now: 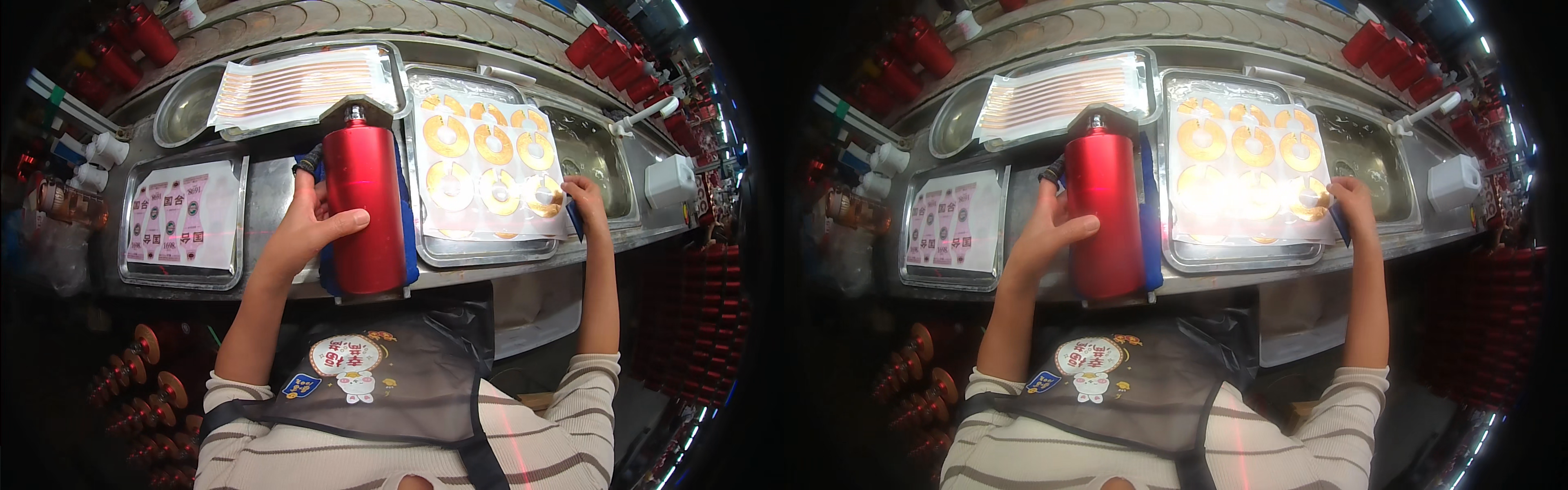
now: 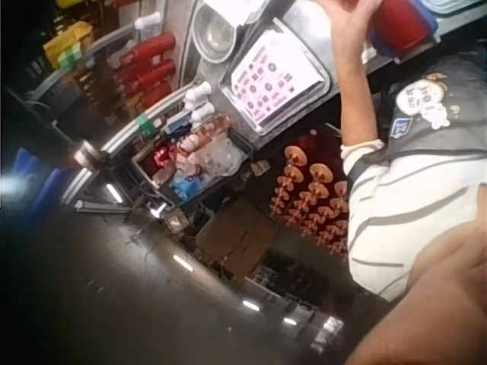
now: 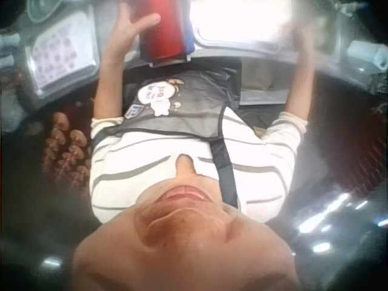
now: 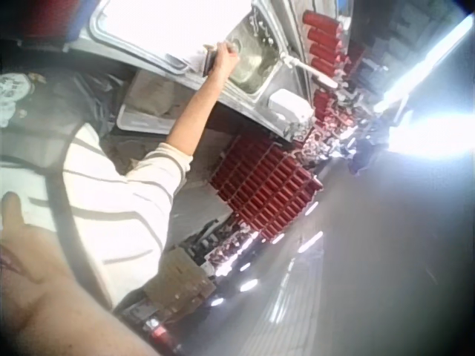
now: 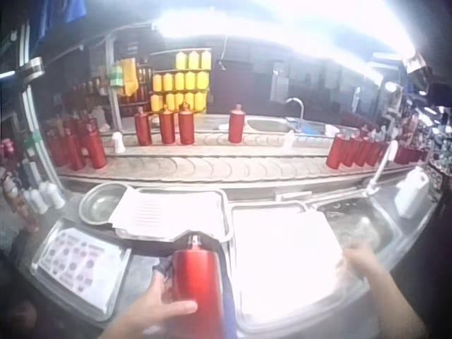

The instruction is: The person picks up a red cylindrical bottle, applies a circular gold sticker to the neck, then places a red body label on the bottle and smooths it. They wipe the bottle with a blue cloth and place it on a tray, repeating the process with another bottle.

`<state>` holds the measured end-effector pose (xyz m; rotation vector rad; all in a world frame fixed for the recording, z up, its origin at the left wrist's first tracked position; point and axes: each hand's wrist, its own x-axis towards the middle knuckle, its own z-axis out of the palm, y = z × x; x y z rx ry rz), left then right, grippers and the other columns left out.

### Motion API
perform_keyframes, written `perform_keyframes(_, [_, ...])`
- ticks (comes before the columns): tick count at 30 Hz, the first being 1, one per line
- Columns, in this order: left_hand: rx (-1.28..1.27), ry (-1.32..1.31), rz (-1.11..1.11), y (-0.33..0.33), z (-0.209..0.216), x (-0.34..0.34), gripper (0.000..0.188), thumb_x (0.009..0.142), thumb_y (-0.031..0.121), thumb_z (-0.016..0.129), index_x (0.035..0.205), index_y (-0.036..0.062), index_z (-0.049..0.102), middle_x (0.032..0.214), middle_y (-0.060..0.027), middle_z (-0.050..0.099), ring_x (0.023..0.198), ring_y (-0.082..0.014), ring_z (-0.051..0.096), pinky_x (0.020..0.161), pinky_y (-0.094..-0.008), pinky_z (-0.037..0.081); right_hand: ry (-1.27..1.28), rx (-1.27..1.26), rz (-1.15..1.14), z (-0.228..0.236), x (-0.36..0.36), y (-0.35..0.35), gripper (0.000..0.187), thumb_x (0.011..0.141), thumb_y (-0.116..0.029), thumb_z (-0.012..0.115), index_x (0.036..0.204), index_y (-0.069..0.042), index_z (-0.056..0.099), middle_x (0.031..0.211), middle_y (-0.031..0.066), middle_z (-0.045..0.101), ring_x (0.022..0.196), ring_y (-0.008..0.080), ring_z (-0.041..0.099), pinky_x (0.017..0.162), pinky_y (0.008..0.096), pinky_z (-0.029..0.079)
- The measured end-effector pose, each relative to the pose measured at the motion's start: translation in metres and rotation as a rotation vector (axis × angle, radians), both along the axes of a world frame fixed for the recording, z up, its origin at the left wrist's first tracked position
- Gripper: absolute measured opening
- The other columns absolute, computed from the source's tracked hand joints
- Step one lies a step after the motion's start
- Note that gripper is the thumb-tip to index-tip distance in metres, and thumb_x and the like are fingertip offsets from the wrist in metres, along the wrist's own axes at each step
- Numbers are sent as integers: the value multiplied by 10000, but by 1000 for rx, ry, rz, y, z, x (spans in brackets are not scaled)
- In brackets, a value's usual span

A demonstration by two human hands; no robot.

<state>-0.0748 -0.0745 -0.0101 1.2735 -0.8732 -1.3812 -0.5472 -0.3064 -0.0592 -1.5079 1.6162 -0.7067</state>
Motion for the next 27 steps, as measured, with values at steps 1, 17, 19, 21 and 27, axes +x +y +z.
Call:
perform_keyframes(1, [1,3,-4,-2,3,-1,971,795,238,843,1440,-23,165,1293,-220,585,1192,-242,596,1030,-399,486,71,-67,44,-7,-5,-13,314,823,-174,737,1037,55,712,890,97,716,682,142,649,584,290,524])
perform_keyframes(17, [-68,-115,130,10,-19,-8,948,801,291,876,1399,-27,212,1437,-256,443,1298,-287,519,1114,-427,411,526,-410,-21,3,48,-39,423,741,-300,805,977,34,699,908,190,711,826,296,688,758,386,528])
perform_keyframes(19, [-123,-91,182,13,-22,-5,960,815,299,866,1426,-18,196,1454,-271,424,1317,-312,508,1108,-446,421,321,-354,40,14,65,-26,354,798,-264,780,992,21,700,896,119,698,848,200,654,782,346,511])
perform_keyframes(21, [-142,-129,239,13,-20,5,922,834,300,850,1429,-19,223,1446,-285,438,1313,-338,518,1087,-458,445,306,-351,55,18,75,-13,289,816,-223,777,983,2,703,875,65,697,830,159,627,795,314,504])
perform_keyframes(27, [-70,-464,358,19,-2,78,376,847,159,771,1083,-18,539,1080,-161,715,878,-190,703,775,-331,575,21,-256,260,16,152,26,185,871,-102,735,1001,21,691,903,32,686,845,110,610,801,261,486])
